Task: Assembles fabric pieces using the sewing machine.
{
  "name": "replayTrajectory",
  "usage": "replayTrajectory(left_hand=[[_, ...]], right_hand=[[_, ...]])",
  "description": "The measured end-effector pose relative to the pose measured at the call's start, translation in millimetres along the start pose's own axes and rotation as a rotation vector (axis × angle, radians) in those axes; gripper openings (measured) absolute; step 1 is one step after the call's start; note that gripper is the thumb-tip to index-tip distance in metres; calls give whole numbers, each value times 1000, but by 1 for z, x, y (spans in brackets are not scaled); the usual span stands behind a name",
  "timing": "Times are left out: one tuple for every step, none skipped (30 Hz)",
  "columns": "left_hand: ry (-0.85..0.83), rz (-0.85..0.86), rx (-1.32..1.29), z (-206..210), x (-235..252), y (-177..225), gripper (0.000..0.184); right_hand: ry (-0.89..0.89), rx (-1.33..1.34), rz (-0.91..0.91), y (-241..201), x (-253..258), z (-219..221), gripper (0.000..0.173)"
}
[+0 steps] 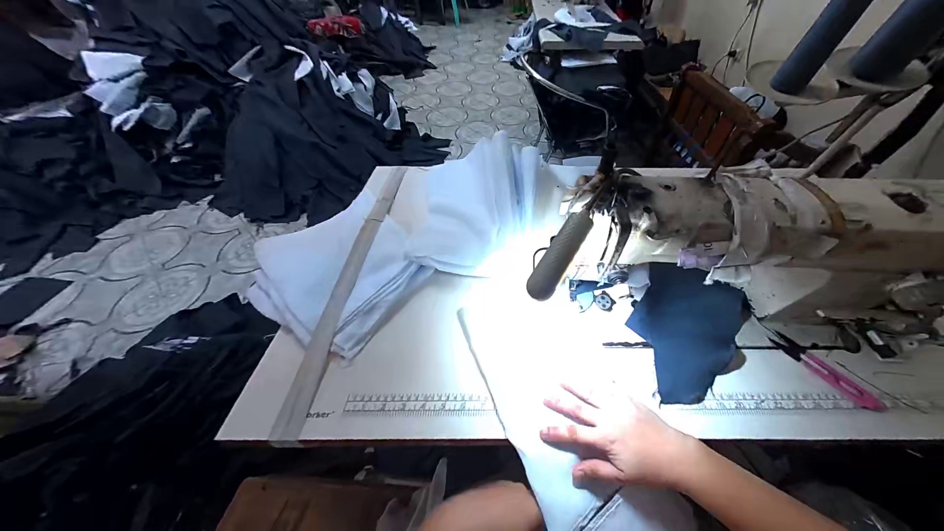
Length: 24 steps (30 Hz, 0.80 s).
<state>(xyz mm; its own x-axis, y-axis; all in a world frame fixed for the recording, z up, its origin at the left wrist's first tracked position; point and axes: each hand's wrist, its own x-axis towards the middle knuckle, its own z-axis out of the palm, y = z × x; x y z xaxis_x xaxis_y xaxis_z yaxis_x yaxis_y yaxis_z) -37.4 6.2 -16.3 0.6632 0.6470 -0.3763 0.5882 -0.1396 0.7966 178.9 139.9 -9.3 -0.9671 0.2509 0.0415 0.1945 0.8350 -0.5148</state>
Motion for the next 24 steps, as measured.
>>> replayTrajectory(left_hand=[[96,120,13,-20,-19,5,24],[239,182,33,-39,-34,8,25],[460,158,95,-57,-41,8,28],[687,4,186,-78,-38,6,38],[811,-231,250,-101,-28,-2,56],[860,-423,268,-123,-16,-17,71],[875,-519,258,-139,-7,-34,77],[894,-512,226,-147,-1,-45,70],[927,-416,188,-148,1,-50,56],[964,-234,121,-143,2,-55,39],[978,-28,21,-138,1,-58,29],[962,152,-96,-134,0,-62,24],[932,273,-188,-131,-4,-65,21],[899,338,-206,-129,-9,-69,18],[877,351,-155,-129,-18,-72,16],[885,315,-49,-127,-27,-74,14],[917,243,97,-122,-34,-74,15],[952,153,282,-116,-37,-72,19],[965,50,454,-110,-37,-66,22],[972,-57,566,-105,-34,-55,23],[991,-143,625,-100,-28,-39,23],[1022,-189,670,-93,-17,-23,23],[1038,-196,677,-85,-4,-10,24],[1027,-181,676,-74,13,-2,29]], right_hand=[[23,-21,-21,0,-4,3,47],[28,-16,-23,-2,-5,6,47],[40,-18,-28,-4,-2,9,46],[39,-1,-23,-8,2,11,46],[54,9,-19,-13,6,16,45],[84,15,-10,-20,9,21,43],[128,10,4,-26,11,24,40],[191,-15,23,-31,11,27,38],[295,-75,52,-33,9,31,37],[444,-156,108,-33,6,35,38],[584,-234,206,-31,4,37,42],[647,-288,338,-28,2,34,53],[641,-269,464,-25,-1,29,68],[600,-205,550,-22,-3,23,78],[593,-179,565,-18,-6,21,75],[642,-216,505,-14,-7,24,59],[701,-286,410,-11,-8,29,36],[737,-357,320,-9,-9,34,21],[750,-438,256,-8,-9,39,19],[742,-513,218,-7,-9,43,23],[720,-562,189,-7,-8,45,25],[679,-567,170,-8,-8,44,24],[636,-540,161,-10,-8,41,26],[621,-486,176,-10,-11,36,36]])
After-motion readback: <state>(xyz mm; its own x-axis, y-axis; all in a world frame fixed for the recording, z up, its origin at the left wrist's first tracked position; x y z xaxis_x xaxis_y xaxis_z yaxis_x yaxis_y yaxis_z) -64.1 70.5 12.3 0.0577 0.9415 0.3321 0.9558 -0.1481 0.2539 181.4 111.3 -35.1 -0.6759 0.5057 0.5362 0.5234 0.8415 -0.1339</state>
